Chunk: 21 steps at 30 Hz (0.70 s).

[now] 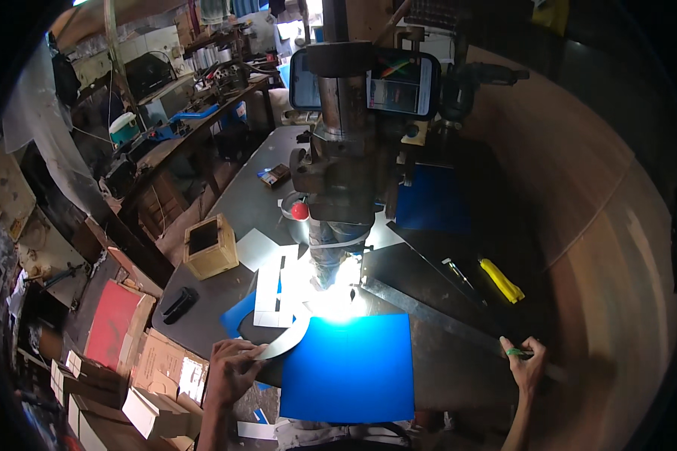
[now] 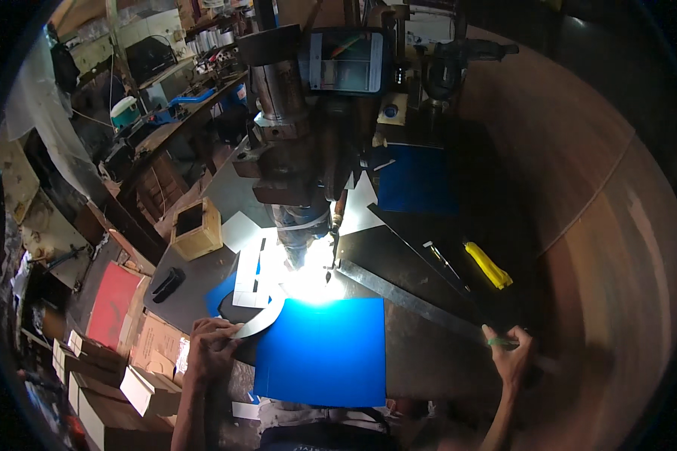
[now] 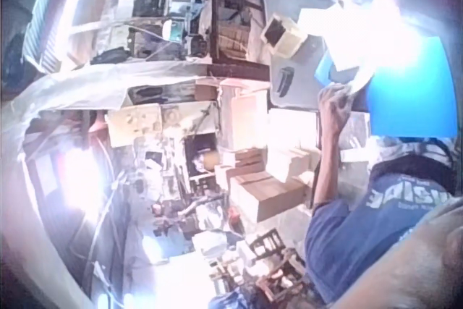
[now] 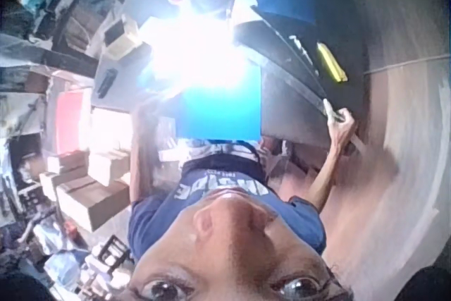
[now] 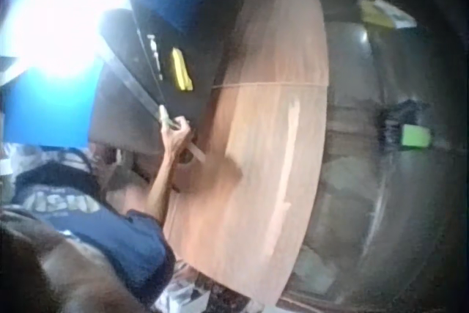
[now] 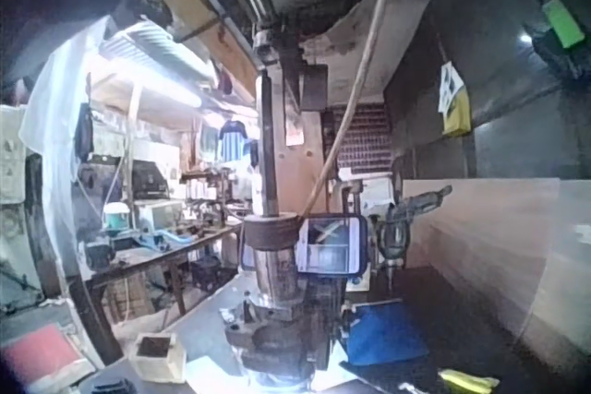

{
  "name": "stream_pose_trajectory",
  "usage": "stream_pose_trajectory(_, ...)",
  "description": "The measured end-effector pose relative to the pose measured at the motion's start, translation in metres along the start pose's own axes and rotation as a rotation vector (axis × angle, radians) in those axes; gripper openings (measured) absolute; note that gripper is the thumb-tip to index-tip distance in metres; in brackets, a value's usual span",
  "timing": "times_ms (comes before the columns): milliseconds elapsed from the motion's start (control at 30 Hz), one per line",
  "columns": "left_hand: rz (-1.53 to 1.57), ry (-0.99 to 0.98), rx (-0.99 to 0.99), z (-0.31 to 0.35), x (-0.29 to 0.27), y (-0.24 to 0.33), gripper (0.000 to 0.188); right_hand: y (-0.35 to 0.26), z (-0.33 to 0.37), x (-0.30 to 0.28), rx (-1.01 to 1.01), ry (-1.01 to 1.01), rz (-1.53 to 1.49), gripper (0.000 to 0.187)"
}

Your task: The person positions a ruler on a blue card and draws lines using a pen. They align a white paper template over the card, trace its shape, and set the template aside.

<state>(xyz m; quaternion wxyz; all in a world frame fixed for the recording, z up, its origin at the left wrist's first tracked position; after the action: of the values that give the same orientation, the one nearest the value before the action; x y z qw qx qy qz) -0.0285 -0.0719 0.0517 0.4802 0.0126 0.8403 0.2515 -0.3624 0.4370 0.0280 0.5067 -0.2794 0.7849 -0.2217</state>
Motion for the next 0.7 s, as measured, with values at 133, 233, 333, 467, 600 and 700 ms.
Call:
stream_pose_trajectory(133,-0.084,0.044,-0.079,0.006,-0.005,-0.029,0.036,-0.022,-0.006,0.004,-0.077,-0.079,0.012,0.051)
stream_pose_trajectory(233,-0.134,0.096,-0.148,0.007,-0.021,-0.034,0.043,-0.029,-0.006,0.009,-0.164,-0.083,-0.011,0.051)
stream_pose_trajectory(333,-0.177,0.108,-0.153,0.016,-0.032,-0.031,0.059,-0.060,0.006,0.011,-0.502,0.075,0.195,0.049)
stream_pose_trajectory(467,0.004,0.187,0.000,0.005,-0.020,-0.026,0.070,-0.033,-0.002,0.036,-0.348,-0.003,-0.039,0.048)
stream_pose_trajectory(600,0.597,0.186,0.227,-0.017,-0.032,0.040,0.030,-0.171,0.038,0.012,-0.730,0.053,0.074,0.039)
stream_pose_trajectory(700,1.073,0.036,0.580,-0.015,-0.084,0.139,0.036,-0.204,0.036,0.038,-0.784,-0.135,0.074,0.039)
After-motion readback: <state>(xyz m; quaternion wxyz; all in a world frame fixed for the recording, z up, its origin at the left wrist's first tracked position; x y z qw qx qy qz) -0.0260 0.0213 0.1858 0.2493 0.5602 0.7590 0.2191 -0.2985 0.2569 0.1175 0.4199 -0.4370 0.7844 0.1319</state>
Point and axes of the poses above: each hand's wrist, its own z-axis away from the middle knuckle, its own x-axis out of the palm, y = z × x, the point moved 10 cm from there along -z, towards the middle knuckle, and after that the axes turned 5 degrees about x, right-handed, at the moved point
